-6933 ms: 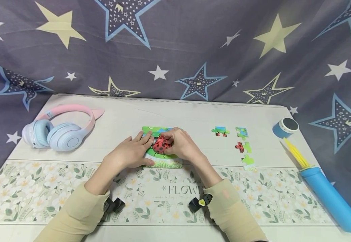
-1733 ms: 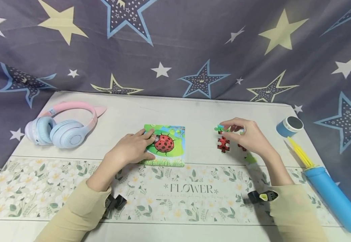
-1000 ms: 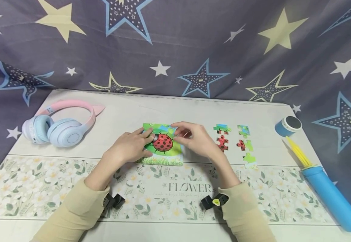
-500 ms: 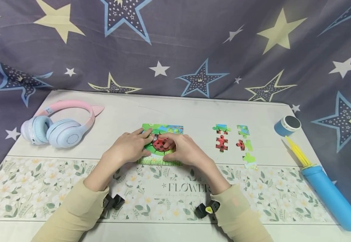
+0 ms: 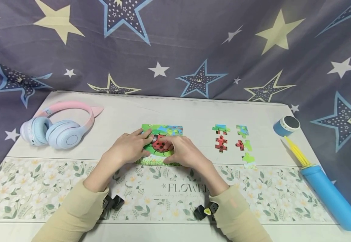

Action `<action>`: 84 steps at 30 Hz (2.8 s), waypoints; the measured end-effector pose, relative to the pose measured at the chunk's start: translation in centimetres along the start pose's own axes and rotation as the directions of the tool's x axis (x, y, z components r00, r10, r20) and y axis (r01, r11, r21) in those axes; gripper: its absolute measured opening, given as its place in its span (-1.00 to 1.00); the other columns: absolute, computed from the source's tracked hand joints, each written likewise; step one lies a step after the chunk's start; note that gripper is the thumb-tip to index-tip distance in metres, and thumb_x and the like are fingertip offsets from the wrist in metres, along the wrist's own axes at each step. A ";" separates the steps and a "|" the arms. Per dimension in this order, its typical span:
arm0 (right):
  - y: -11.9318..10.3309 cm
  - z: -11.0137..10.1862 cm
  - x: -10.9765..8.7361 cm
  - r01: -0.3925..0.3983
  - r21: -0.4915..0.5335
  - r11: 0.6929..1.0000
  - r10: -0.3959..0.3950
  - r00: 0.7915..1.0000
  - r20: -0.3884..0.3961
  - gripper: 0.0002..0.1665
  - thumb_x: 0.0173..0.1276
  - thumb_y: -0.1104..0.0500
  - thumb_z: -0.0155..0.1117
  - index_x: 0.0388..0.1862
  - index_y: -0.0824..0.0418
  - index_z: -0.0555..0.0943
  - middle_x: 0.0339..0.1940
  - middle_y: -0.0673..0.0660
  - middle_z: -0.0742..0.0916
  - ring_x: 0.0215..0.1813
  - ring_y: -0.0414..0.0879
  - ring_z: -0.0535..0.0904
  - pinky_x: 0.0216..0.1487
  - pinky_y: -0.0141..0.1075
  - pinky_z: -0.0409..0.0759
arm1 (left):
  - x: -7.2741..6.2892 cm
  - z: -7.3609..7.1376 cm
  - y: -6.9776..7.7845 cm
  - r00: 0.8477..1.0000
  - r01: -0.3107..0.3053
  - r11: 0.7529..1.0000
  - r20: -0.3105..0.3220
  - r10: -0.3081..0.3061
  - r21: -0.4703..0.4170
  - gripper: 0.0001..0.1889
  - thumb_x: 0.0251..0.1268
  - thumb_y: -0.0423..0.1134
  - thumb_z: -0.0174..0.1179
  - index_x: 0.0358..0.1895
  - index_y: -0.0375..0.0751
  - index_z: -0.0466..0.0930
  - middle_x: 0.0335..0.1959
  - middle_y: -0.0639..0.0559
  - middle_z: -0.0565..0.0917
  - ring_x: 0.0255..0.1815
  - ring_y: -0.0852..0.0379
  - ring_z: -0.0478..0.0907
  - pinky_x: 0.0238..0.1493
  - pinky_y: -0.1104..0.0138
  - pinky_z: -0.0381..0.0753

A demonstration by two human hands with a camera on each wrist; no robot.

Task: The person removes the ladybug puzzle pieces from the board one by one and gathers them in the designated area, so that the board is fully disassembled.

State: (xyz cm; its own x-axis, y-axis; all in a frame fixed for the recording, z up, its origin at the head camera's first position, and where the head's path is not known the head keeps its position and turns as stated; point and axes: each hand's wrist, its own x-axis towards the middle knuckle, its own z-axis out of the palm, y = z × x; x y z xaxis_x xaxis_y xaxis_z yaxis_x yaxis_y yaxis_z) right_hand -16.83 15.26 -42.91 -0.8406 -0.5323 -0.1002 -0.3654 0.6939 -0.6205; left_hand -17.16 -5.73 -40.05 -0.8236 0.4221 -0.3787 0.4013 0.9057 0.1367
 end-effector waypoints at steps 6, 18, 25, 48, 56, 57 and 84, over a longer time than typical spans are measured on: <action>-0.1 0.0 0.0 -0.002 -0.018 1.000 0.002 1.000 0.009 -0.20 0.08 0.20 0.68 0.36 0.05 0.63 -0.12 0.02 0.81 -0.08 -0.15 0.71 -0.03 -0.27 0.70 | 0.1 0.0 0.0 1.000 0.005 1.000 0.001 -0.005 -0.008 -0.30 0.51 0.00 0.20 0.61 -0.07 0.23 0.71 -0.05 0.07 0.72 -0.20 0.01 0.59 -0.19 0.24; -0.1 0.0 0.0 0.001 -0.025 1.000 -0.001 1.000 0.012 -0.26 0.09 0.20 0.68 0.31 0.05 0.67 -0.11 0.00 0.80 -0.09 -0.16 0.70 -0.04 -0.28 0.68 | 0.1 0.1 0.0 1.000 -0.007 1.000 -0.015 0.007 0.006 -0.36 0.54 -0.07 0.17 0.60 -0.09 0.27 0.70 -0.06 0.12 0.71 -0.20 0.06 0.56 -0.20 0.29; 0.0 -0.1 -0.3 0.093 -0.006 0.996 -0.093 0.996 -0.004 -0.29 0.12 0.25 0.65 0.28 -0.03 0.68 -0.06 -0.01 0.77 -0.11 -0.15 0.64 -0.07 -0.29 0.66 | 0.0 0.0 0.0 1.000 -0.005 1.000 -0.026 0.005 -0.001 -0.37 0.55 -0.09 0.16 0.60 -0.09 0.27 0.70 -0.06 0.13 0.70 -0.20 0.07 0.55 -0.19 0.30; 0.3 -0.1 -0.3 0.097 0.019 0.995 -0.098 0.992 0.080 -0.25 0.12 0.17 0.64 0.35 -0.05 0.65 0.04 0.02 0.67 -0.13 -0.11 0.42 -0.16 -0.34 0.47 | 0.1 0.0 0.0 1.000 -0.004 1.000 -0.009 0.004 0.005 -0.38 0.56 -0.08 0.14 0.60 -0.07 0.27 0.71 -0.05 0.11 0.71 -0.20 0.06 0.56 -0.20 0.30; 0.3 0.0 -0.3 0.094 0.003 0.996 -0.094 0.993 0.069 -0.26 0.12 0.14 0.64 0.34 -0.04 0.66 0.03 0.02 0.68 -0.14 -0.12 0.42 -0.17 -0.34 0.46 | 0.1 -0.1 -0.1 1.000 0.001 1.000 -0.003 -0.001 0.004 -0.38 0.57 -0.08 0.13 0.60 -0.07 0.26 0.71 -0.05 0.10 0.71 -0.19 0.05 0.56 -0.19 0.29; 0.3 0.0 -0.3 0.095 0.001 0.996 -0.095 0.993 0.068 -0.26 0.13 0.14 0.64 0.34 -0.03 0.66 0.03 0.02 0.67 -0.14 -0.12 0.43 -0.17 -0.35 0.47 | 0.1 0.0 -0.1 1.000 0.001 1.000 -0.004 -0.001 0.004 -0.38 0.57 -0.08 0.12 0.60 -0.07 0.26 0.71 -0.05 0.10 0.71 -0.19 0.05 0.56 -0.19 0.29; 3.1 -2.4 -3.3 0.057 0.089 0.994 -0.052 0.997 -0.054 -0.43 0.19 0.18 0.61 0.22 0.06 0.73 0.01 -0.03 0.68 -0.07 -0.19 0.61 0.01 -0.25 0.71 | -0.1 0.0 -0.2 1.000 -0.018 1.000 -0.025 0.017 -0.007 -0.39 0.57 -0.12 0.13 0.60 -0.10 0.26 0.70 -0.07 0.11 0.70 -0.22 0.07 0.55 -0.21 0.29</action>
State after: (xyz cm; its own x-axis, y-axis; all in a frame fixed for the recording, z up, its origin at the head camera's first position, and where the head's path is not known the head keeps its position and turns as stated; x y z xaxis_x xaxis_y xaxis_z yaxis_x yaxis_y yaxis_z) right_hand -16.10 20.31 -42.61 -0.8406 -0.5410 -0.0255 -0.3757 0.6162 -0.6922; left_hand -17.15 -5.91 -40.08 -0.8264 0.4386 -0.3530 0.4130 0.8984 0.1495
